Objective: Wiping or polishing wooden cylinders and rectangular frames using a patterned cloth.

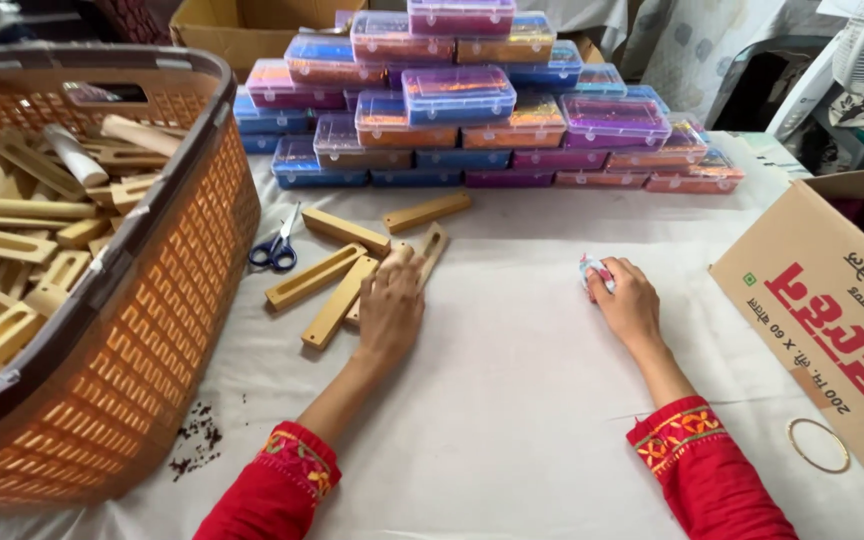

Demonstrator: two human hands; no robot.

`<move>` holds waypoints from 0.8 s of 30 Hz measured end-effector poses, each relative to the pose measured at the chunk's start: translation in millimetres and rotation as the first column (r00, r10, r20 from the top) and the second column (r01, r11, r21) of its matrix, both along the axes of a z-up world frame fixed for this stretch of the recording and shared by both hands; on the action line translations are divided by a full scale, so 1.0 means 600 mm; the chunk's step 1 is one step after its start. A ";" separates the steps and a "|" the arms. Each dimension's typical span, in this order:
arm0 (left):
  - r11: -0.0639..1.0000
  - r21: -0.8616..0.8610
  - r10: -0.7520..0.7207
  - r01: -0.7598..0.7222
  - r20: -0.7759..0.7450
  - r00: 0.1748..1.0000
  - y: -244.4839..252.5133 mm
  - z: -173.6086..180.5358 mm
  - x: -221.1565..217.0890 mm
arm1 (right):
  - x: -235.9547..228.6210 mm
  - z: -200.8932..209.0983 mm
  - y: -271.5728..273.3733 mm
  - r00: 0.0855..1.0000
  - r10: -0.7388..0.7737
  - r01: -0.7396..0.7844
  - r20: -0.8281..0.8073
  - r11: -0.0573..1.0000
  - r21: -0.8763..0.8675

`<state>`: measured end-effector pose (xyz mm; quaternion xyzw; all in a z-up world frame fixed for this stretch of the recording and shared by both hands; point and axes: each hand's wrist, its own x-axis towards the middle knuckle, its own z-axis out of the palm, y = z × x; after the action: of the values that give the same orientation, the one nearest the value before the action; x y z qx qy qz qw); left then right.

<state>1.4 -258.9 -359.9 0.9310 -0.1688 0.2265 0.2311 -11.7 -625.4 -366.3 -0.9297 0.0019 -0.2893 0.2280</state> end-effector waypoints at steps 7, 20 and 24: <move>0.960 -0.169 -0.247 0.225 -0.124 0.961 -0.031 0.029 -0.054 | 0.001 0.009 0.008 1.000 -0.010 0.010 -0.006 1.000 -0.012; 0.910 -0.145 -0.389 0.389 0.026 0.921 -0.035 0.034 -0.066 | -0.014 0.021 0.022 0.997 -0.024 0.020 -0.069 0.998 -0.058; 0.864 -0.301 -0.455 0.403 -0.122 0.882 -0.042 0.048 -0.075 | -0.004 0.012 0.017 1.000 0.003 -0.004 -0.019 0.998 -0.062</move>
<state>-43.8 -284.3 -331.2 0.8471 -0.3176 0.1005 0.4140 -14.1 -615.1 -359.3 -0.9390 -0.0067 -0.2800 0.1998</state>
